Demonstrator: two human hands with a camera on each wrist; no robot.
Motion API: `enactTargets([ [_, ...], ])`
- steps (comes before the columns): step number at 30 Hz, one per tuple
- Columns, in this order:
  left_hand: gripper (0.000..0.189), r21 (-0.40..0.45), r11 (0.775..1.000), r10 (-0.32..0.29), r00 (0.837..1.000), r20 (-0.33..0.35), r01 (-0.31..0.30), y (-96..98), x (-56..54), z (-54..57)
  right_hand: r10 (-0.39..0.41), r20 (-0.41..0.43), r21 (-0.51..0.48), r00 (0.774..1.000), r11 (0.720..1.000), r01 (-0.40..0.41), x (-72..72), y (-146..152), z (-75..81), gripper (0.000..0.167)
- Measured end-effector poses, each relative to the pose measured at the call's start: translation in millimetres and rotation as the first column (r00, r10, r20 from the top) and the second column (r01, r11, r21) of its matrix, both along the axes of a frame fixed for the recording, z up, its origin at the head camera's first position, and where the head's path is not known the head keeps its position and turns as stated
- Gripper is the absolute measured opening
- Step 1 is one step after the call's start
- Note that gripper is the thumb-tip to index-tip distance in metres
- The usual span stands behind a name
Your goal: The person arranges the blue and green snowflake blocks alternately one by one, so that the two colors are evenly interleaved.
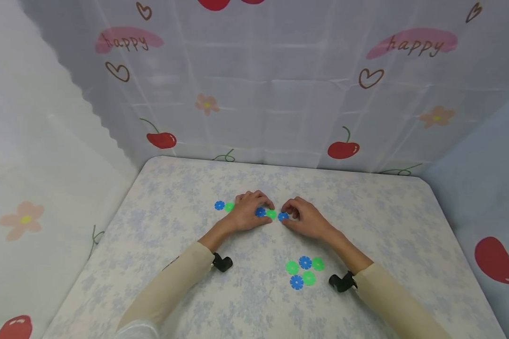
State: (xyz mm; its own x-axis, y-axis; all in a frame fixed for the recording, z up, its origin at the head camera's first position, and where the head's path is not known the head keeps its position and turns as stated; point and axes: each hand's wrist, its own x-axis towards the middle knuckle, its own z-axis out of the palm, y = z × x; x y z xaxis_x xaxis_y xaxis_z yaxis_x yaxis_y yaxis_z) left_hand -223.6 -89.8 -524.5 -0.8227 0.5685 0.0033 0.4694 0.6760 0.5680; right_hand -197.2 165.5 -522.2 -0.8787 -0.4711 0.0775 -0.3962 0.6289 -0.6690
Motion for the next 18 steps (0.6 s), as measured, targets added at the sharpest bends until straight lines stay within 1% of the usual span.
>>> enactTargets([
  [6,0.030,-0.010,1.000,0.001,1.000,-0.005,-0.001,2.0,0.6,0.7,-0.030,0.012,-0.003,0.999,1.000,0.030,-0.7,-2.6,0.6,0.026],
  [12,0.030,-0.007,1.000,0.002,1.000,-0.006,-0.002,2.1,0.4,1.5,-0.038,0.010,0.000,0.999,0.999,0.038,-0.9,-3.9,2.0,0.026],
  [18,0.031,-0.009,1.000,0.008,1.000,-0.002,-0.008,2.1,0.0,0.1,-0.037,0.031,-0.016,0.999,0.999,0.038,0.0,-4.2,2.8,0.027],
])
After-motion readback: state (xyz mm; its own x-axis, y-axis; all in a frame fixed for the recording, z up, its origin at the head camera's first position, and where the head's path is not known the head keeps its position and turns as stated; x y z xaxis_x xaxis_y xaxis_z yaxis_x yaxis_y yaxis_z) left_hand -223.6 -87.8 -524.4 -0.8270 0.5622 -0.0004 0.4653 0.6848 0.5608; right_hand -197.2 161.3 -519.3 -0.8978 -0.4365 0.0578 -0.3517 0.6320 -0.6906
